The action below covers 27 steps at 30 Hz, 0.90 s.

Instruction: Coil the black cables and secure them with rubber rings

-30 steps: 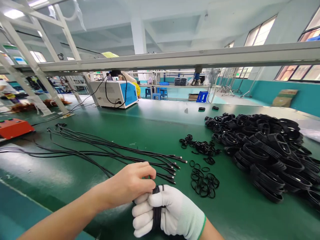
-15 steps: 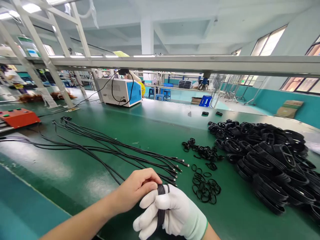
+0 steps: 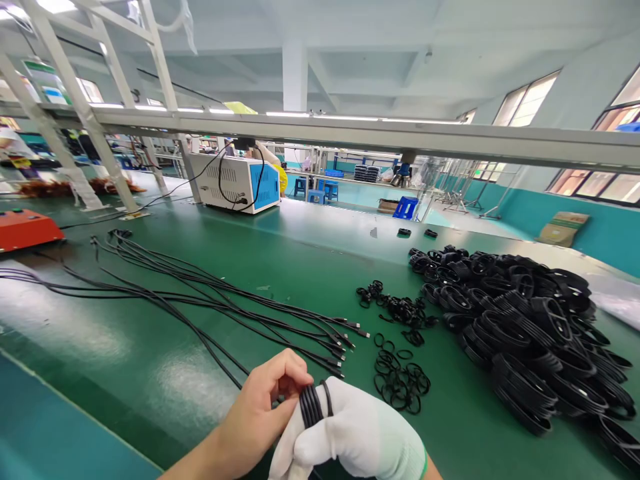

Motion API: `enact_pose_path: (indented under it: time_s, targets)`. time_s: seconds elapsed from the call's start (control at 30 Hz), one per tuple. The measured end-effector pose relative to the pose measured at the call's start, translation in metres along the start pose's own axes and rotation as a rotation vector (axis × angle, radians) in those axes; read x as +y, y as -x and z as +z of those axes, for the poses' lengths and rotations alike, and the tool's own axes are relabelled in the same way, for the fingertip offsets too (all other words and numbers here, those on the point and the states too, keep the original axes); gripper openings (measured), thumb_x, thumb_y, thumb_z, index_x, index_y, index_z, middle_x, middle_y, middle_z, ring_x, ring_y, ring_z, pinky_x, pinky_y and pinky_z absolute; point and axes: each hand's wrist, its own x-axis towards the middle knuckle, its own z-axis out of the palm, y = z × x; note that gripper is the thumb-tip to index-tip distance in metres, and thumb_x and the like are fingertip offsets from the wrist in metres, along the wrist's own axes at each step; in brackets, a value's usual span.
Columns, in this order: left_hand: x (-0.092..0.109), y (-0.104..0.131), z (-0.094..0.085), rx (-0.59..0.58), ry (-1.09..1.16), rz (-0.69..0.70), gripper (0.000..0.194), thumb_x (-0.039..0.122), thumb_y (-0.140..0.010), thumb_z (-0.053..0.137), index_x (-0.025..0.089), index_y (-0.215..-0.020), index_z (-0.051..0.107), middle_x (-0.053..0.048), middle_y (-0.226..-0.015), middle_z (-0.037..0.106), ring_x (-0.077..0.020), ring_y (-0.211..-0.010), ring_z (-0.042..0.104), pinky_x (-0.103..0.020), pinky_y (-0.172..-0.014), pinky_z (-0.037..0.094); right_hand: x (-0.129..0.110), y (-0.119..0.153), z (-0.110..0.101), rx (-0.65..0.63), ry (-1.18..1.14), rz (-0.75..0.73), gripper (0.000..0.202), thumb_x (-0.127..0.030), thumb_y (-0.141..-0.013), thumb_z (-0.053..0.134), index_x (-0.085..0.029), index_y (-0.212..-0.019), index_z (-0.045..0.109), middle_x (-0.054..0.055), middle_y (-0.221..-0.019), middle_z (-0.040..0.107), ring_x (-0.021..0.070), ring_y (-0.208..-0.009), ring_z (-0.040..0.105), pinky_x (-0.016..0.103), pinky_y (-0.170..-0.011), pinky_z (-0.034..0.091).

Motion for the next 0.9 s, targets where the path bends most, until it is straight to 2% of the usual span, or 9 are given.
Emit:
enact_pose_path:
  time_s: [0.1,0.2,0.33,0.4,0.5,0.57,0.67,0.73,0.9]
  targets:
    - [-0.002,0.004,0.008,0.095,-0.094,0.15,0.017,0.005,-0.077,0.05,0.017,-0.083,0.059,-0.001,-0.081,0.056,-0.0115,-0.072,0.055,-0.021,-0.061,0.044,0.0,0.003,0.0,0.0,0.032,0.018,0.022,-0.027,-0.069,0.062,-0.006,-0.068,0.069,0.006,-0.064,0.063,0.0134,-0.06,0.055,0.024,-0.061,0.043]
    - [-0.002,0.006,0.013,0.14,-0.149,0.303,0.02,0.003,-0.076,0.05,0.018,-0.085,0.06,-0.002,-0.079,0.057,-0.012,-0.073,0.056,-0.021,-0.061,0.046,-0.001,0.009,0.001,-0.002,0.087,0.049,0.024,-0.029,-0.072,0.064,-0.006,-0.073,0.069,0.006,-0.067,0.063,0.0131,-0.062,0.055,0.024,-0.061,0.043]
    - [0.003,0.009,0.015,0.22,-0.163,0.489,0.025,0.003,-0.079,0.046,0.02,-0.094,0.059,-0.003,-0.081,0.058,-0.0121,-0.074,0.058,-0.022,-0.064,0.048,-0.012,0.02,0.009,0.028,0.168,0.083,0.029,-0.035,-0.083,0.058,-0.011,-0.097,0.062,0.005,-0.089,0.063,0.0157,-0.077,0.059,0.031,-0.07,0.049]
    - [0.008,0.011,0.012,0.211,-0.181,0.49,0.028,0.004,-0.082,0.043,0.02,-0.099,0.059,-0.004,-0.083,0.059,-0.0131,-0.075,0.058,-0.023,-0.066,0.05,-0.02,0.025,0.014,0.035,0.18,0.089,0.03,-0.034,-0.088,0.053,-0.014,-0.109,0.055,0.007,-0.105,0.059,0.0181,-0.089,0.059,0.036,-0.076,0.05]
    - [0.021,0.012,0.004,0.036,-0.23,0.42,0.033,0.007,-0.084,0.041,0.019,-0.109,0.058,-0.008,-0.092,0.061,-0.0151,-0.081,0.06,-0.025,-0.072,0.052,-0.031,0.03,0.019,0.057,0.197,0.097,0.031,-0.033,-0.089,0.051,-0.016,-0.114,0.053,0.008,-0.114,0.055,0.0201,-0.097,0.057,0.04,-0.081,0.049]
    - [0.029,0.012,0.0,-0.046,-0.243,0.442,0.033,0.008,-0.084,0.041,0.018,-0.11,0.059,-0.009,-0.092,0.063,-0.015,-0.082,0.061,-0.024,-0.072,0.053,-0.038,0.031,0.024,0.067,0.209,0.107,0.031,-0.033,-0.089,0.052,-0.016,-0.115,0.053,0.008,-0.115,0.055,0.0204,-0.097,0.057,0.04,-0.082,0.049]
    - [0.037,0.012,-0.004,0.022,-0.224,0.519,0.028,0.007,-0.083,0.042,0.015,-0.1,0.064,-0.01,-0.086,0.065,-0.0145,-0.078,0.062,-0.022,-0.071,0.052,-0.043,0.029,0.033,0.076,0.23,0.121,0.032,-0.033,-0.088,0.052,-0.015,-0.115,0.052,0.008,-0.114,0.055,0.0206,-0.097,0.057,0.04,-0.081,0.049]
    - [0.04,0.012,-0.004,0.057,-0.199,0.52,0.027,0.007,-0.082,0.042,0.013,-0.096,0.065,-0.01,-0.085,0.066,-0.0143,-0.078,0.061,-0.022,-0.072,0.051,-0.044,0.029,0.042,0.091,0.247,0.122,0.032,-0.033,-0.088,0.053,-0.015,-0.115,0.052,0.008,-0.114,0.055,0.0208,-0.097,0.057,0.04,-0.081,0.049]
    - [0.045,0.012,-0.008,-0.008,-0.145,0.488,0.028,0.005,-0.082,0.042,0.013,-0.093,0.066,-0.008,-0.084,0.067,-0.0131,-0.079,0.061,-0.02,-0.073,0.05,-0.045,0.039,0.058,0.188,0.291,0.08,0.033,-0.036,-0.088,0.052,-0.015,-0.112,0.054,0.008,-0.112,0.056,0.0214,-0.096,0.057,0.04,-0.082,0.049]
